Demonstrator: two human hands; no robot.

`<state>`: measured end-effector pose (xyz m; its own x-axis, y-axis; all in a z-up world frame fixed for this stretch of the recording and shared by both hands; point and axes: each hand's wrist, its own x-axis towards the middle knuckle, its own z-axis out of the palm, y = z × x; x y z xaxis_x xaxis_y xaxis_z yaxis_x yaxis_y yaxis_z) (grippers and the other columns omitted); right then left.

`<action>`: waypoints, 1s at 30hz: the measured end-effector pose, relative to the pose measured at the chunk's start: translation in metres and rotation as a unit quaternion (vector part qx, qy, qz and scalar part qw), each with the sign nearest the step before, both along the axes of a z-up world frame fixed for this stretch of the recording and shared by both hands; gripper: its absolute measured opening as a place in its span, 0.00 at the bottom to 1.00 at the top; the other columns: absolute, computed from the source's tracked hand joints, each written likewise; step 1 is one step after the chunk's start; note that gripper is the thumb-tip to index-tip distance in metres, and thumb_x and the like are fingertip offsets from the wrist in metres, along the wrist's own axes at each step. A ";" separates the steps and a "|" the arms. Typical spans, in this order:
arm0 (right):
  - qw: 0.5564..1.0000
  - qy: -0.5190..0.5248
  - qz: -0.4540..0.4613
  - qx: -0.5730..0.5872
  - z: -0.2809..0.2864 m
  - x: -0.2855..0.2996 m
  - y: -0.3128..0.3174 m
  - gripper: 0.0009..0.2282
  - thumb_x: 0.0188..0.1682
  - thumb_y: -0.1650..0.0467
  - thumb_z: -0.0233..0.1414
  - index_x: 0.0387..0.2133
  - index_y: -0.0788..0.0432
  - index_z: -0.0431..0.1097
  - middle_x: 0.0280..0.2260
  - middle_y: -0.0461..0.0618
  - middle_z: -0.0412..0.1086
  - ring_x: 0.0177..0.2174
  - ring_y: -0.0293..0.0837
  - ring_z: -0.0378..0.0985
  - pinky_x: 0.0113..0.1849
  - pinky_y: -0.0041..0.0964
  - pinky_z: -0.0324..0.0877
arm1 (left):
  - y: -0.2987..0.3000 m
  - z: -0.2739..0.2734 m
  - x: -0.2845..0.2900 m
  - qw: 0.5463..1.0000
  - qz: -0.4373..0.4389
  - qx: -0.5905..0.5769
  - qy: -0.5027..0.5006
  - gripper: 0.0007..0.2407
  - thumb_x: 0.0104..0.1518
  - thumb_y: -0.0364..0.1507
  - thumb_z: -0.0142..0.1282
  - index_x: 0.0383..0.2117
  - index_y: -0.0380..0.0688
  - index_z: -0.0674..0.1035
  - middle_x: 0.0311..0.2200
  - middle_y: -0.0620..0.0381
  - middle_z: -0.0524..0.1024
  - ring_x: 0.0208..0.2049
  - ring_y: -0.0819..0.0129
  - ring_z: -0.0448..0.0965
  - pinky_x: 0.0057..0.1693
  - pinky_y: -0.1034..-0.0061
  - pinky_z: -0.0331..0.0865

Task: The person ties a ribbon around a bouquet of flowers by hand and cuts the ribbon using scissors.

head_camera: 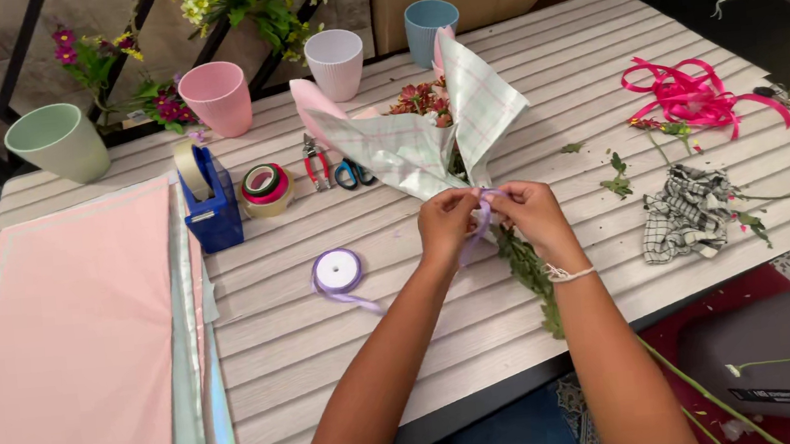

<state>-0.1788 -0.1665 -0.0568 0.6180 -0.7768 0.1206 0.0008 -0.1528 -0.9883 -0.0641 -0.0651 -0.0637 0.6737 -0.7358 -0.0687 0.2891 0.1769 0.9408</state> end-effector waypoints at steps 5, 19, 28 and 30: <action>0.997 0.067 -0.023 -0.025 -0.006 0.005 -0.025 0.07 0.43 0.71 0.62 0.31 0.61 0.78 0.22 0.48 0.75 0.21 0.31 0.72 0.23 0.21 0.62 | -0.012 0.005 0.002 0.995 0.028 0.043 -0.090 0.08 0.55 0.31 0.65 0.36 0.42 0.86 0.23 0.52 0.82 0.17 0.74 0.79 0.27 0.81 0.78; 0.993 0.104 -0.054 0.004 -0.023 0.011 -0.028 0.08 0.41 0.70 0.61 0.33 0.57 0.81 0.22 0.46 0.75 0.21 0.31 0.68 0.24 0.23 0.62 | -0.010 -0.008 0.002 0.975 0.083 0.098 -0.179 0.07 0.57 0.31 0.63 0.37 0.45 0.88 0.12 0.57 0.72 0.18 0.73 0.74 0.29 0.79 0.68; 0.994 0.080 -0.054 0.042 -0.053 0.009 -0.040 0.09 0.43 0.72 0.59 0.37 0.63 0.77 0.26 0.54 0.76 0.23 0.36 0.75 0.25 0.23 0.71 | -0.001 -0.002 -0.005 0.951 0.094 0.162 -0.246 0.07 0.57 0.35 0.62 0.36 0.53 0.88 0.12 0.58 0.69 0.20 0.65 0.75 0.33 0.72 0.68; 0.994 0.074 -0.060 0.056 -0.055 0.009 -0.043 0.09 0.44 0.74 0.57 0.37 0.65 0.75 0.25 0.56 0.76 0.23 0.37 0.77 0.25 0.23 0.74 | 0.003 0.003 -0.008 0.940 0.090 0.167 -0.282 0.06 0.59 0.33 0.61 0.38 0.53 0.88 0.13 0.57 0.70 0.22 0.62 0.76 0.34 0.70 0.69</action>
